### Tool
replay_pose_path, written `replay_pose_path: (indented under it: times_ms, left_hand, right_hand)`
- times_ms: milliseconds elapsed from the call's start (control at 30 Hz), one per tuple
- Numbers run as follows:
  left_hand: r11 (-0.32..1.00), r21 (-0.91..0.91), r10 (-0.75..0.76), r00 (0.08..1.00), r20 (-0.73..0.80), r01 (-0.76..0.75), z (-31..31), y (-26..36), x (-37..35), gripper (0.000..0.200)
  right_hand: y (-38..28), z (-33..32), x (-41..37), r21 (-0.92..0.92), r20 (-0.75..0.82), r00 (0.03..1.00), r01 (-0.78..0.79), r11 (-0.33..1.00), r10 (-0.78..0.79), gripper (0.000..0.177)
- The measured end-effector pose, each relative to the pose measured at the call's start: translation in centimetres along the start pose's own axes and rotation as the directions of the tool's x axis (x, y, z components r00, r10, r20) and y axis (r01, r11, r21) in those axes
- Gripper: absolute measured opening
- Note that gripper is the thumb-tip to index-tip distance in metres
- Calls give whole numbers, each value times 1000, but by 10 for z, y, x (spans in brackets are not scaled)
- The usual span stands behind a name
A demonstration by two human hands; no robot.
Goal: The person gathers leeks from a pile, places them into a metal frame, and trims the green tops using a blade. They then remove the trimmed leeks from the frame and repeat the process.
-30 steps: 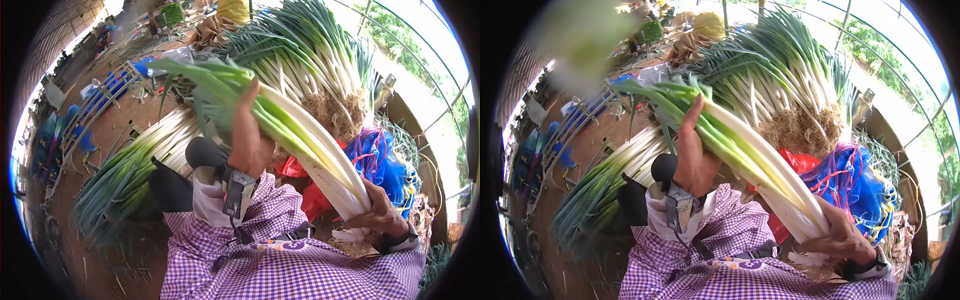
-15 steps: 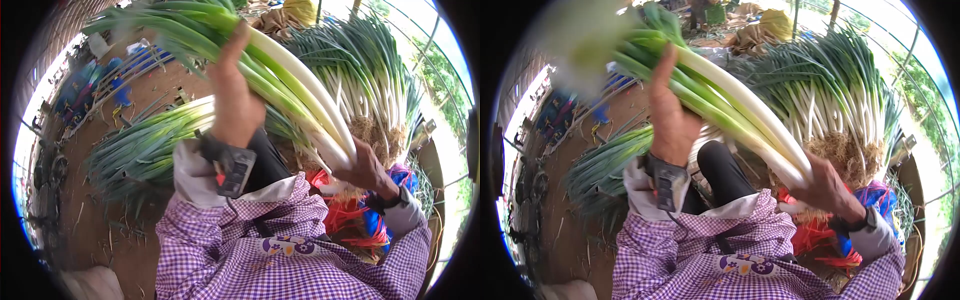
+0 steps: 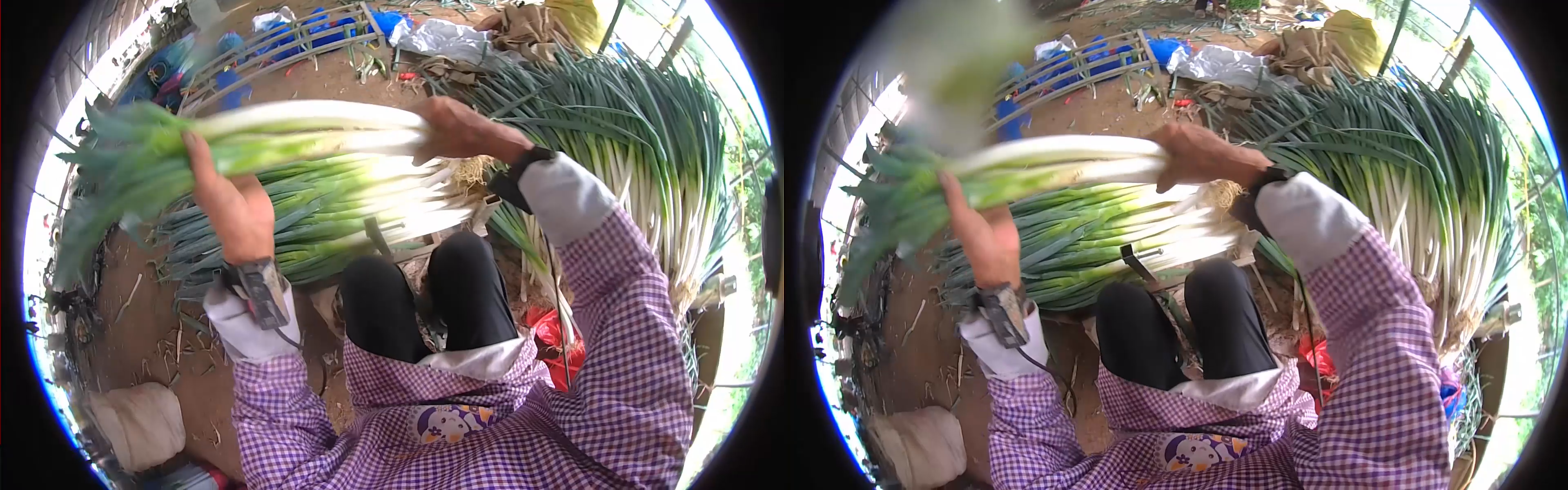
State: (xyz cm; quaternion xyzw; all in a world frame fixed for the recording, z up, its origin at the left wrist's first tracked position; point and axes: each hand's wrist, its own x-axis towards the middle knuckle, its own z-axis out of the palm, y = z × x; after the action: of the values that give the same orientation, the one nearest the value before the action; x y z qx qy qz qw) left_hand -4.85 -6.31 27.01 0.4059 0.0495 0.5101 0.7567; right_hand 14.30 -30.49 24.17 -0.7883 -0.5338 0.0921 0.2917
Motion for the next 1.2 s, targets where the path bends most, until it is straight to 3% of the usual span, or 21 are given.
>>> replay_pose_path:
  times_ms: [67,133,167,200,267,333,367,400,467,567,667,800,833,900,1067,1200]
  left_hand:
    - [996,22,-80,990,-119,83,-50,-45,-4,53]
    - [958,-12,-283,932,-224,288,-100,-98,-18,52]
    - [900,-70,-435,872,-224,431,-122,-126,-26,52]
    - [815,-127,-579,786,-218,565,-140,-150,-35,52]
    - [624,-231,-773,546,-322,747,-142,-186,-50,53]
    - [622,-106,-753,556,-350,776,-121,-205,-65,56]
    - [572,-93,-800,530,-281,815,-120,-214,-67,75]
    - [561,-94,-806,516,-290,822,-118,-218,-65,75]
    - [543,-92,-815,498,-296,835,-111,-224,-59,77]
    - [551,-30,-788,508,-346,834,-117,-234,-55,80]
    - [537,-22,-812,510,-283,843,-117,-233,-58,84]
    - [537,-13,-800,504,-326,843,-114,-238,-56,88]
    - [540,-10,-792,504,-345,842,-113,-238,-56,88]
    - [537,-2,-790,503,-351,843,-112,-237,-54,90]
    - [516,7,-803,486,-345,857,-120,-240,-57,96]
    - [421,33,-876,416,-245,906,-122,-223,-54,97]
  right_hand:
    - [32,28,27,-56,155,983,-86,995,93,55]
    - [82,67,39,-104,271,944,-165,981,187,59]
    - [121,91,35,-69,242,968,-52,996,67,53]
    - [158,113,32,-156,282,948,-105,982,146,60]
    - [198,129,28,-196,532,765,-305,932,362,66]
    - [209,126,14,-200,547,743,-331,922,386,68]
    - [209,115,8,-289,523,723,-348,892,451,67]
    - [212,114,9,-192,523,735,-392,900,432,68]
    - [215,108,13,-212,587,665,-425,880,462,69]
    - [202,105,26,-290,547,665,-420,860,509,68]
    - [235,121,7,-117,396,889,-199,973,229,67]
    - [199,125,-15,-172,65,912,-389,905,405,86]
    - [186,136,-16,-275,-2,920,-378,884,393,95]
    - [166,156,-24,-298,-47,927,-367,881,371,104]
    - [150,213,-18,-317,-325,921,-322,892,216,82]
    - [162,213,-12,-298,-331,927,-278,913,175,78]
